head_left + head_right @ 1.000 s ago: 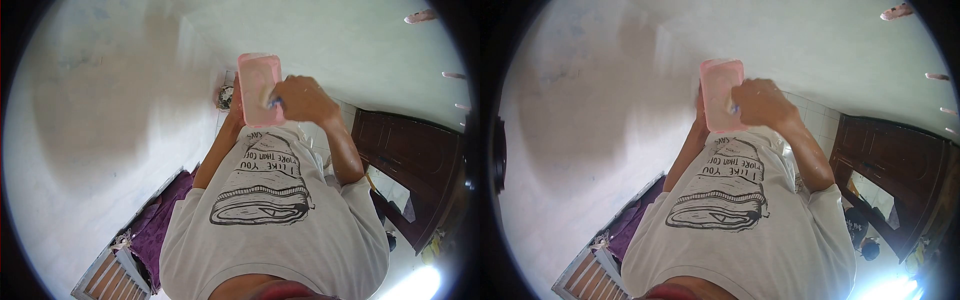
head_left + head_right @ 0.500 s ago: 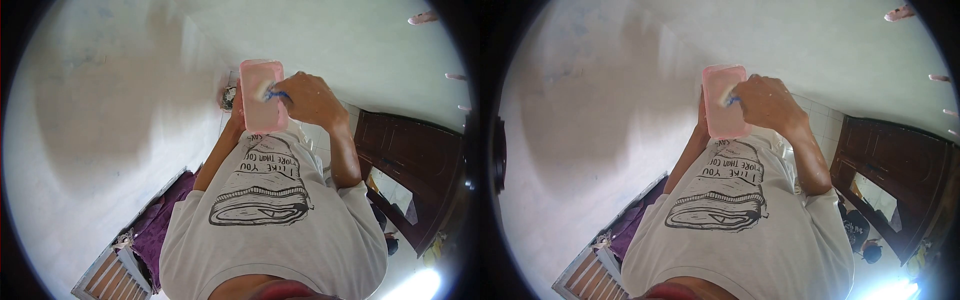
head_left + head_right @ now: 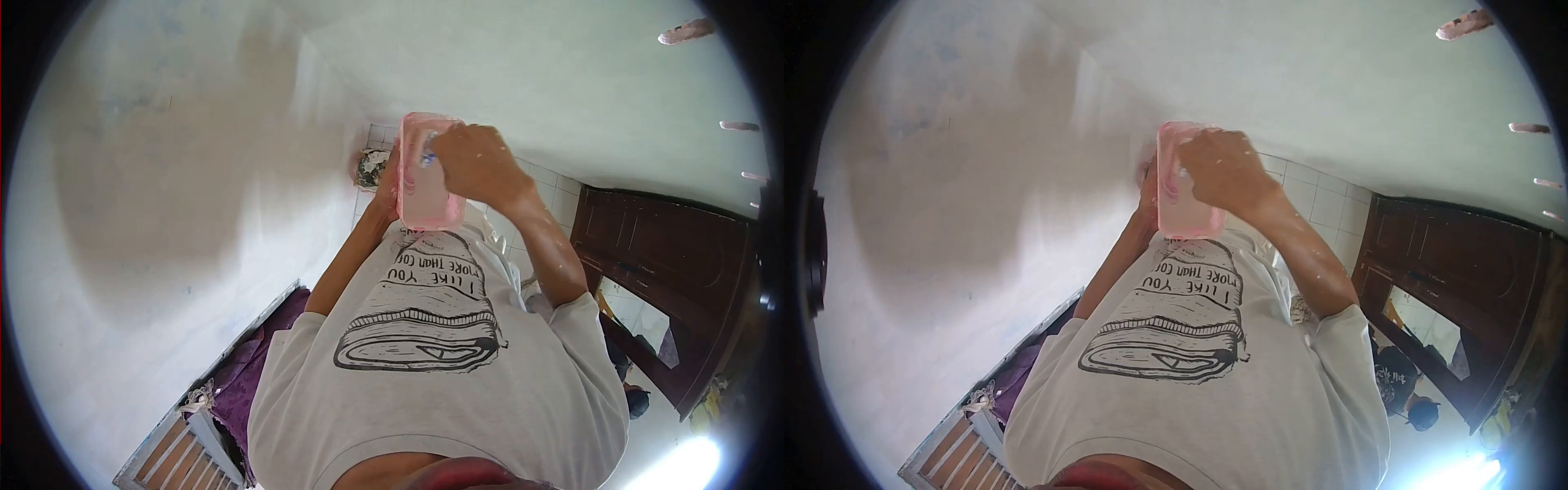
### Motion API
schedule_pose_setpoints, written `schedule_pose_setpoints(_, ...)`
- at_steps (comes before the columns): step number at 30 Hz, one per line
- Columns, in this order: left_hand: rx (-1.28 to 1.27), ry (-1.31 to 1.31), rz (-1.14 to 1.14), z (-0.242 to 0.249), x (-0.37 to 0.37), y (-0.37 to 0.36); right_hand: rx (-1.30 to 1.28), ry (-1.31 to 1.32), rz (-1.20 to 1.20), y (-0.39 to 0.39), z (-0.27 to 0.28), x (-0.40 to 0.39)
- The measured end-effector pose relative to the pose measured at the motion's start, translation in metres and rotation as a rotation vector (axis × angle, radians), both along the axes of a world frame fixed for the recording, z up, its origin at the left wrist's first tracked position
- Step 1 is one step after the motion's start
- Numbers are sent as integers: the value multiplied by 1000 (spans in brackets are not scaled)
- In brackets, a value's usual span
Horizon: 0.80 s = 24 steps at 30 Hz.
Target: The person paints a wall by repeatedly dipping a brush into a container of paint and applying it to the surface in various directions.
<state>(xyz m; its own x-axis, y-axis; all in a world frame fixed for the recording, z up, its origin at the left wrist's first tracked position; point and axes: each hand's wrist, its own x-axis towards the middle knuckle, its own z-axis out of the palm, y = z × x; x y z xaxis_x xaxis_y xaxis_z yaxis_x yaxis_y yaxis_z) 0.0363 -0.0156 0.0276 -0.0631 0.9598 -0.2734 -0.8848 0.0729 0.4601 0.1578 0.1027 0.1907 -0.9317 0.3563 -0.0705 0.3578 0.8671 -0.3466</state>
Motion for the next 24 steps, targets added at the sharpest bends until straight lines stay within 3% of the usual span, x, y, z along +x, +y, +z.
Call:
schedule_pose_setpoints(3, 33, -64, 10, -5, -11, 5, 8, 150, 157, -16, -22, -3)
schedule_pose_setpoints(7, 233, -187, -25, 4, -21, 2, -89, 4, 110, -4, -17, 8)
schedule_pose_setpoints(9, 153, 243, 140, 16, -14, 2, -6, 16, 50, 6, -9, -4)
schedule_pose_setpoints(11, 133, 299, 168, -21, -11, 2, 67, 15, -12, 2, -11, -10)
schedule_pose_setpoints(13, 121, 363, 210, -25, -12, 6, 132, 172, 63, -8, -20, -20)
schedule_pose_setpoints(14, 144, 298, 229, -23, -12, 2, 45, -106, 74, -13, -15, -22)
schedule_pose_setpoints(15, 167, 234, 247, -13, -14, 1, 55, -101, 78, -14, -14, -18)
schedule_pose_setpoints(16, 94, -129, 147, 16, -18, 5, -17, -38, 122, -12, -16, -9)
schedule_pose_setpoints(20, 254, 137, 158, -22, -23, -1, -30, -96, 96, 14, -7, -15)
schedule_pose_setpoints(21, 172, 41, 115, -10, -20, 3, 37, -127, 47, 17, -3, -20)
schedule_pose_setpoints(22, 91, -53, 70, -3, -19, 6, 58, 66, 64, 16, -3, -24)
schedule_pose_setpoints(24, 43, -28, 139, -8, -22, 9, 55, 43, 92, -2, -2, -35)
